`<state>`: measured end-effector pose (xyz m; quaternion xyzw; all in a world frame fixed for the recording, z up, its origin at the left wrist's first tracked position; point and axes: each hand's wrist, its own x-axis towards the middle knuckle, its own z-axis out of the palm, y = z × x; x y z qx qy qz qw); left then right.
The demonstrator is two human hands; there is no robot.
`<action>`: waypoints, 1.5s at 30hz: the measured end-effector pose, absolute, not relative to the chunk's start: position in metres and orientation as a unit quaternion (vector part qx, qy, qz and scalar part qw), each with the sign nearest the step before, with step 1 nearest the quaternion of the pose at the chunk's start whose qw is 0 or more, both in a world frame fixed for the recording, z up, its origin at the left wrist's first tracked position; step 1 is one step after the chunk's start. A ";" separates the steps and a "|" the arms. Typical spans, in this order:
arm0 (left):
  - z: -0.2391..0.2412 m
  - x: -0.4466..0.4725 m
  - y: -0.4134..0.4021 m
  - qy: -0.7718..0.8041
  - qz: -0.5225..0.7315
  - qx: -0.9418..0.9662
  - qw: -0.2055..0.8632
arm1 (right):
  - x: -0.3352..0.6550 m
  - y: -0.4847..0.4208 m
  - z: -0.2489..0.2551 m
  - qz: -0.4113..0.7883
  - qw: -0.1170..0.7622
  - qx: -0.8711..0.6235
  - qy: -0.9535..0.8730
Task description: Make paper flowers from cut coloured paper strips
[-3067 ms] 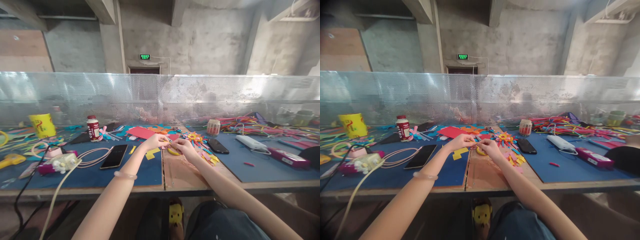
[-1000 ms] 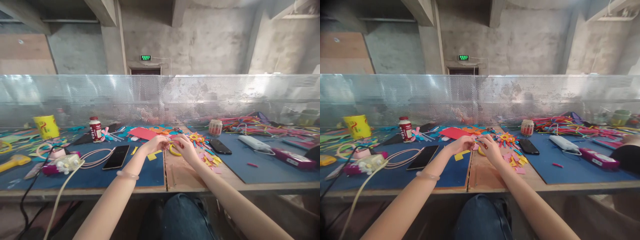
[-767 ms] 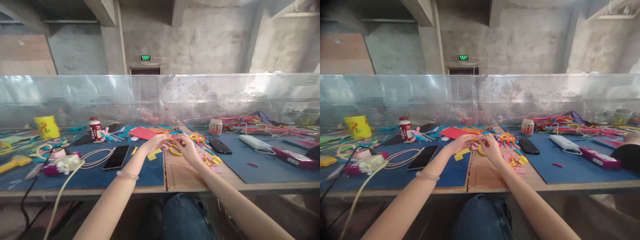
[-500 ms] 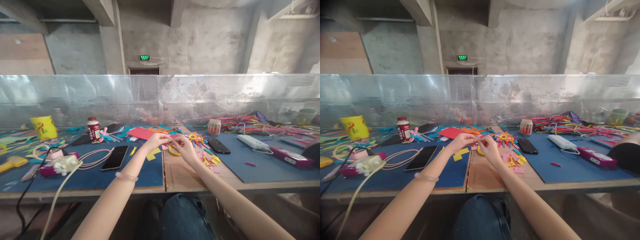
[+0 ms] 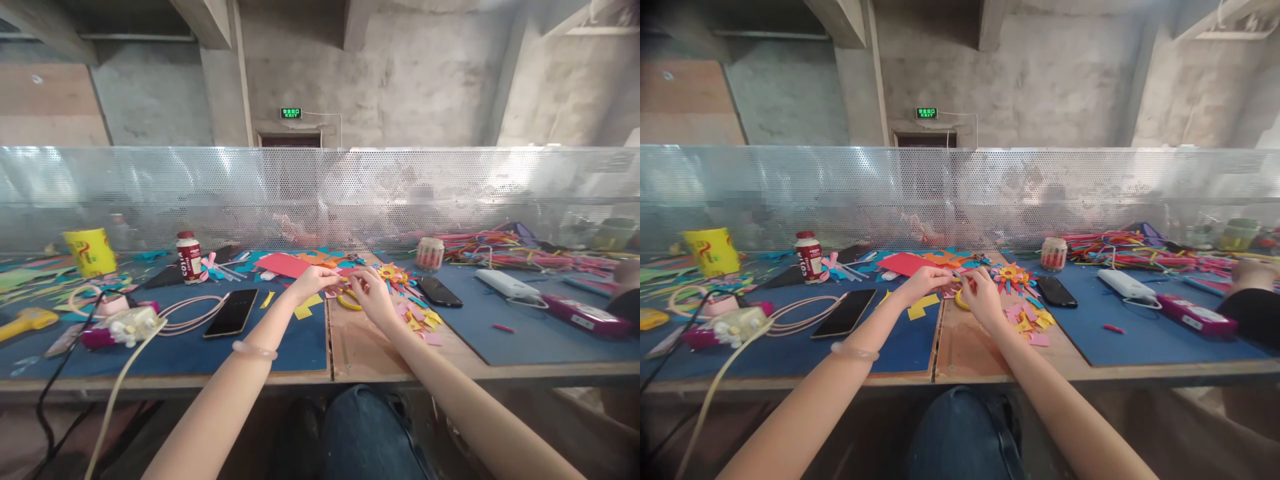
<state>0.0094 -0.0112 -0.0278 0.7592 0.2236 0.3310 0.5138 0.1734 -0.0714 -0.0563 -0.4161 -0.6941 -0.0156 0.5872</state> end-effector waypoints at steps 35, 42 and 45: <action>-0.031 0.018 -0.017 0.283 0.356 0.694 0.558 | 0.175 -0.062 -0.067 -0.311 0.359 -0.470 -0.744; -0.030 0.015 -0.017 0.268 0.380 0.666 0.584 | 0.170 -0.071 -0.064 -0.334 0.302 -0.499 -0.740; -0.029 0.014 -0.017 0.259 0.390 0.662 0.586 | 0.167 -0.074 -0.063 -0.327 0.290 -0.511 -0.740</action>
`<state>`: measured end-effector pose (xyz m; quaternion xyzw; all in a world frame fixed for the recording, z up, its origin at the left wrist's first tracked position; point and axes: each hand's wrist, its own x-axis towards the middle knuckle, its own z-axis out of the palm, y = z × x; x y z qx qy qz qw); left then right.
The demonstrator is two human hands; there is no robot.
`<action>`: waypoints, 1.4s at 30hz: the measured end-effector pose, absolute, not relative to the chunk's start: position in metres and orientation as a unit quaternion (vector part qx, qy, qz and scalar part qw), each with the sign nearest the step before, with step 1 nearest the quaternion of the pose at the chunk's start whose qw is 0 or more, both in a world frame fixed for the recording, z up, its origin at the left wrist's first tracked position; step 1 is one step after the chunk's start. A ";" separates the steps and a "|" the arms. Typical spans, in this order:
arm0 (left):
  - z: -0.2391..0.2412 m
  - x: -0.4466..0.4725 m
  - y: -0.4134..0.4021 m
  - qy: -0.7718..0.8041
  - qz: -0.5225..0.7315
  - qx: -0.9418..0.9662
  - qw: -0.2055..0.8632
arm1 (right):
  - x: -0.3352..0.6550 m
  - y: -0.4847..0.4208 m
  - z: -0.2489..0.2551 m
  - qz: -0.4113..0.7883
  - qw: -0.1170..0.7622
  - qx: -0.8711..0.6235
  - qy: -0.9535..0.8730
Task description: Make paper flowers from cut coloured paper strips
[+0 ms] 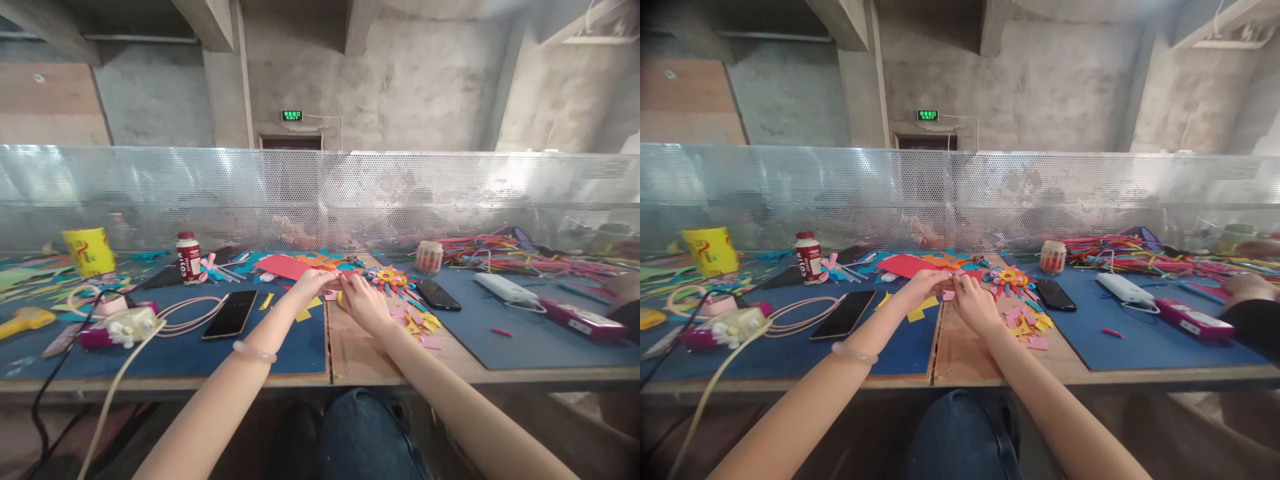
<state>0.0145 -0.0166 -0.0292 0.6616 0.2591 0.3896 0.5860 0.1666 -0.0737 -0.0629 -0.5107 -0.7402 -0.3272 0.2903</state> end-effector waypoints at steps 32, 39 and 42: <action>-0.030 0.014 -0.016 0.218 0.323 0.767 0.510 | 0.177 -0.061 -0.066 -0.052 0.555 -0.443 -0.702; -0.029 0.017 -0.017 0.197 0.333 0.773 0.502 | 0.179 -0.060 -0.072 -0.178 0.497 -0.453 -0.718; -0.029 0.018 -0.019 0.214 0.337 0.764 0.508 | 0.178 -0.062 -0.070 -0.201 0.489 -0.449 -0.720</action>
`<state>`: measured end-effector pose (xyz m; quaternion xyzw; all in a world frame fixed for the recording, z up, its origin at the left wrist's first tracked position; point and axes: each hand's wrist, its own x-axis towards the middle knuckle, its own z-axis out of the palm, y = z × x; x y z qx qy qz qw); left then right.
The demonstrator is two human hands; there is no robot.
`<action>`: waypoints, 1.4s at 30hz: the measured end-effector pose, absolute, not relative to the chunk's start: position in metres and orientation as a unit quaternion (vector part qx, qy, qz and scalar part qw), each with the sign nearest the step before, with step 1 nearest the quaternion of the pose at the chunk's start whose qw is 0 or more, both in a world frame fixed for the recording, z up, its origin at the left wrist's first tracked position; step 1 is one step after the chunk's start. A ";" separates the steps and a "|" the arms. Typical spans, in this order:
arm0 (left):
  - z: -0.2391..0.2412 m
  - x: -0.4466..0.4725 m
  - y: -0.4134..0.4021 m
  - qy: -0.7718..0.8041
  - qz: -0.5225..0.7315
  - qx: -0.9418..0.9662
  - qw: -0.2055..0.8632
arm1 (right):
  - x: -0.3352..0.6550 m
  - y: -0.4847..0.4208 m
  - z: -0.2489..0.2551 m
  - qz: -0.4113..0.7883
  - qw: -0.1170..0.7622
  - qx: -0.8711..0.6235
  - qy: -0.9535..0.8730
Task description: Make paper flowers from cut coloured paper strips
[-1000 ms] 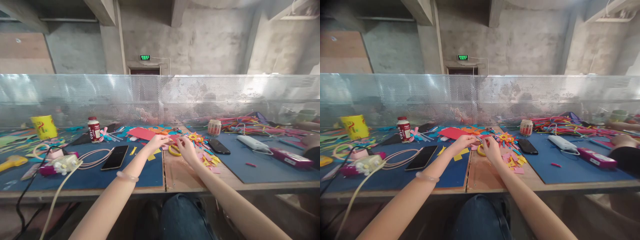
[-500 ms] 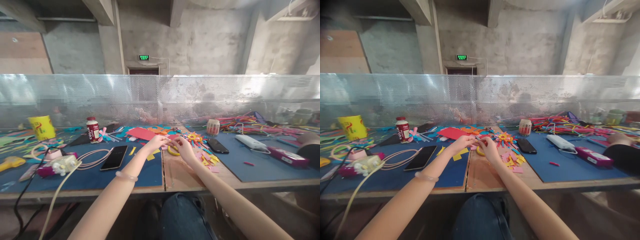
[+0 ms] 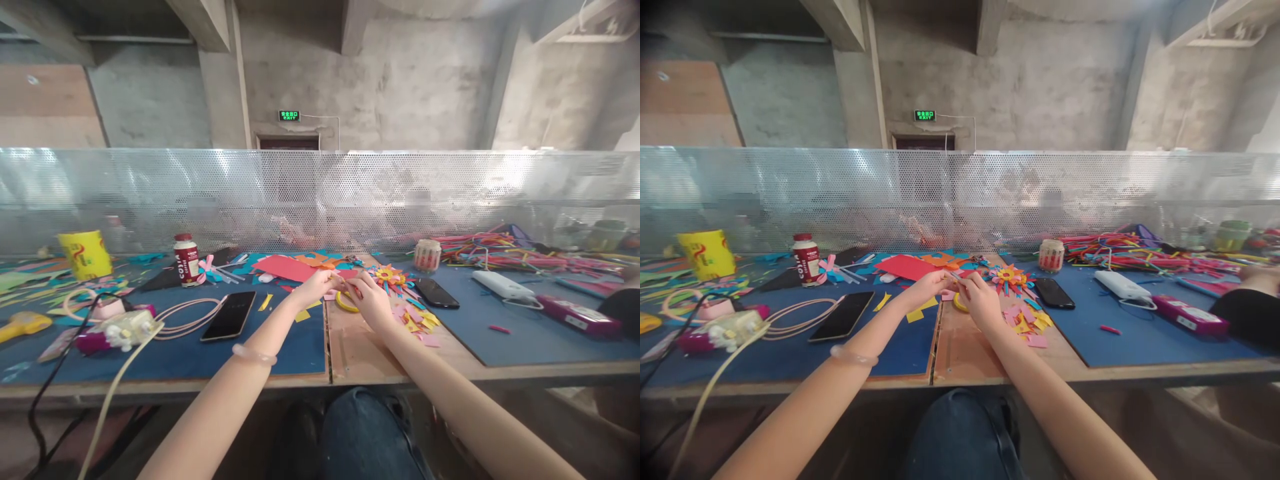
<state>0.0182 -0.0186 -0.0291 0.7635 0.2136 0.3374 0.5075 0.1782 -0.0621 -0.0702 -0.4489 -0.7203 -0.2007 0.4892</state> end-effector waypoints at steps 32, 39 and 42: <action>-0.022 0.005 -0.006 0.214 0.390 0.808 0.387 | 0.176 -0.066 -0.070 -0.247 0.437 -0.449 -0.739; -0.021 0.009 -0.010 0.261 0.409 0.808 0.334 | 0.176 -0.068 -0.068 -0.258 0.432 -0.464 -0.729; -0.024 0.010 -0.008 0.257 0.416 0.809 0.326 | 0.175 -0.069 -0.068 -0.254 0.439 -0.466 -0.725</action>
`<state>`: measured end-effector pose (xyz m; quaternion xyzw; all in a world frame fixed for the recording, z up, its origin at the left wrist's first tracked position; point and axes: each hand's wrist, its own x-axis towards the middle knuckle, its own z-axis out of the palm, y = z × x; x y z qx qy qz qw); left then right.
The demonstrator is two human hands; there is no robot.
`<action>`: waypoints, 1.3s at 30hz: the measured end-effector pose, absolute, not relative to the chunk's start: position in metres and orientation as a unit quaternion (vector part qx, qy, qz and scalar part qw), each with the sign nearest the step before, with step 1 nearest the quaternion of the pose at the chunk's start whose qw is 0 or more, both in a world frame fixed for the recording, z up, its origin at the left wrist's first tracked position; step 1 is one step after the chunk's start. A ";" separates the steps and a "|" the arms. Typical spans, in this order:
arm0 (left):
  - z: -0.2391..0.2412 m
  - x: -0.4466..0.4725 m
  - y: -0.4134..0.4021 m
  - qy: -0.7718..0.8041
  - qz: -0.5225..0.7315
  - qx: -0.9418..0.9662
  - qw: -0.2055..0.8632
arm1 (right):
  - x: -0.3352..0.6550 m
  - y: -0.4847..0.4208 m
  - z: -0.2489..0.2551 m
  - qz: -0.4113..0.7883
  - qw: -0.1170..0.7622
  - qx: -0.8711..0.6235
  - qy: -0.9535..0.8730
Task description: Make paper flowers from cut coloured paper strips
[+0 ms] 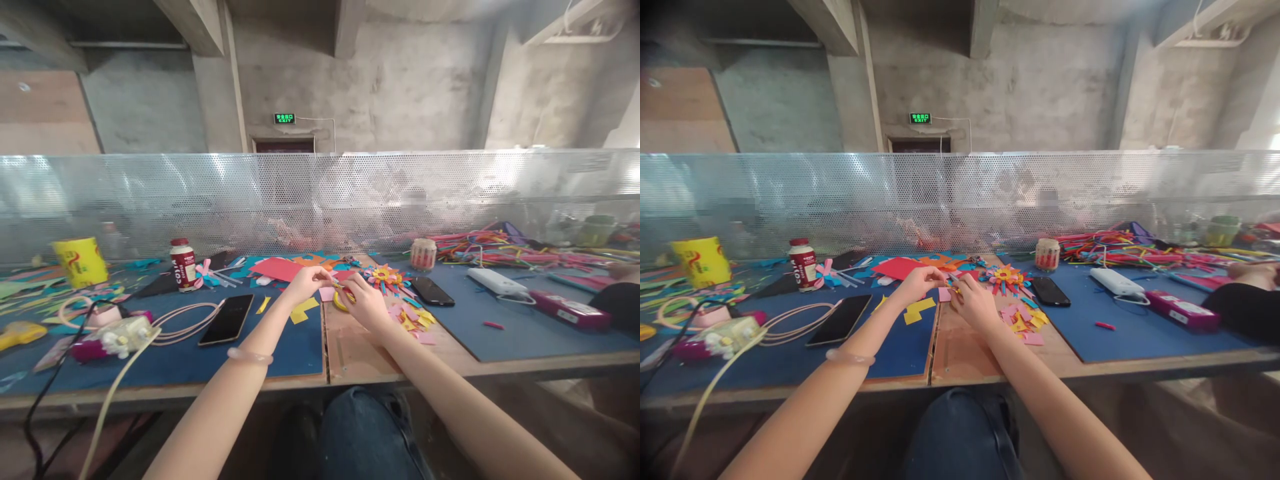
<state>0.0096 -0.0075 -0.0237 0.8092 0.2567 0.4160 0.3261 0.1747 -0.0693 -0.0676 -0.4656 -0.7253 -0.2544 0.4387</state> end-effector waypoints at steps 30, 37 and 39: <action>-0.032 0.012 -0.004 0.232 0.385 0.774 0.447 | 0.174 -0.064 -0.064 -0.019 0.580 -0.477 -0.660; -0.031 0.012 -0.005 0.234 0.372 0.786 0.435 | 0.169 -0.062 -0.064 0.120 0.595 -0.456 -0.650; -0.031 0.011 -0.005 0.236 0.364 0.788 0.437 | 0.168 -0.063 -0.063 0.140 0.595 -0.447 -0.654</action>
